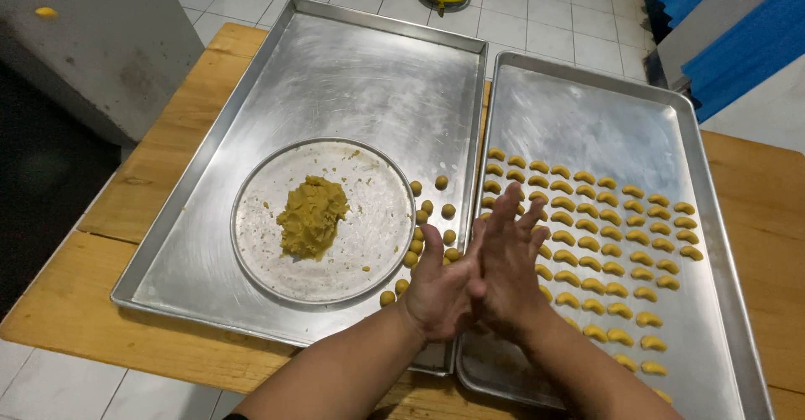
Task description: Shaping dough into small crescent-shaped cookies and arranging them on a baking tray.
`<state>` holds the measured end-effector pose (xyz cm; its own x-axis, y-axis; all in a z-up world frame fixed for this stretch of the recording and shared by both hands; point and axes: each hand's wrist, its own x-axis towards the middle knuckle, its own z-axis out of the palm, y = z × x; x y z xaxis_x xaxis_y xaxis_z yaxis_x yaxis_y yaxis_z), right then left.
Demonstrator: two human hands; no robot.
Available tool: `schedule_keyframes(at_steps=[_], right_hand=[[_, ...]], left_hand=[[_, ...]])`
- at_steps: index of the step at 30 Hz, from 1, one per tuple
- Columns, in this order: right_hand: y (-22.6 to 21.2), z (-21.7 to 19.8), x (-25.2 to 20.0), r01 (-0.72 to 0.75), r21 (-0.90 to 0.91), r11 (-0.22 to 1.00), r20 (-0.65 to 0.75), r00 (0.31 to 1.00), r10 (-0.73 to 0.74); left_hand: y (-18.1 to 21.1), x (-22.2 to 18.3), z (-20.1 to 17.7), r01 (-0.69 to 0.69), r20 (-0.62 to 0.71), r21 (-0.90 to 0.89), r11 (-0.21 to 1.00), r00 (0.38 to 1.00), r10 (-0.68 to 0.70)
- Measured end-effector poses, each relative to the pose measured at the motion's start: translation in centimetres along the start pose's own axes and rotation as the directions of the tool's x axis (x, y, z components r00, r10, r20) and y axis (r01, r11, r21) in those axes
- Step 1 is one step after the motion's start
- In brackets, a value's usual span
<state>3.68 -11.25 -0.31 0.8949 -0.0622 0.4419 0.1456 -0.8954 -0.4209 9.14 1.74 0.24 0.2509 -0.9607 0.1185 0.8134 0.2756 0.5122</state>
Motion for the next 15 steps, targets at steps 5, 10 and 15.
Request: schedule_keyframes(at_steps=[5,10,15], right_hand=[[-3.0,0.2,-1.7,0.202,-0.12,0.972,-0.077,0.974,-0.212],[-1.5,1.2,-2.7,0.414,-0.102,0.905,-0.044,0.906,-0.42],[0.0,-1.1,-0.1,-0.114,-0.03,0.993,0.01,0.993,0.114]], left_hand=[[-3.2,0.5,-1.9,0.09,0.021,-0.211,0.973,0.996,-0.088],[-1.9,0.3,-2.0,-0.072,-0.012,-0.561,0.825,0.997,0.079],[-1.0,0.4,0.5,0.195,-0.176,-0.066,0.979,0.963,-0.203]])
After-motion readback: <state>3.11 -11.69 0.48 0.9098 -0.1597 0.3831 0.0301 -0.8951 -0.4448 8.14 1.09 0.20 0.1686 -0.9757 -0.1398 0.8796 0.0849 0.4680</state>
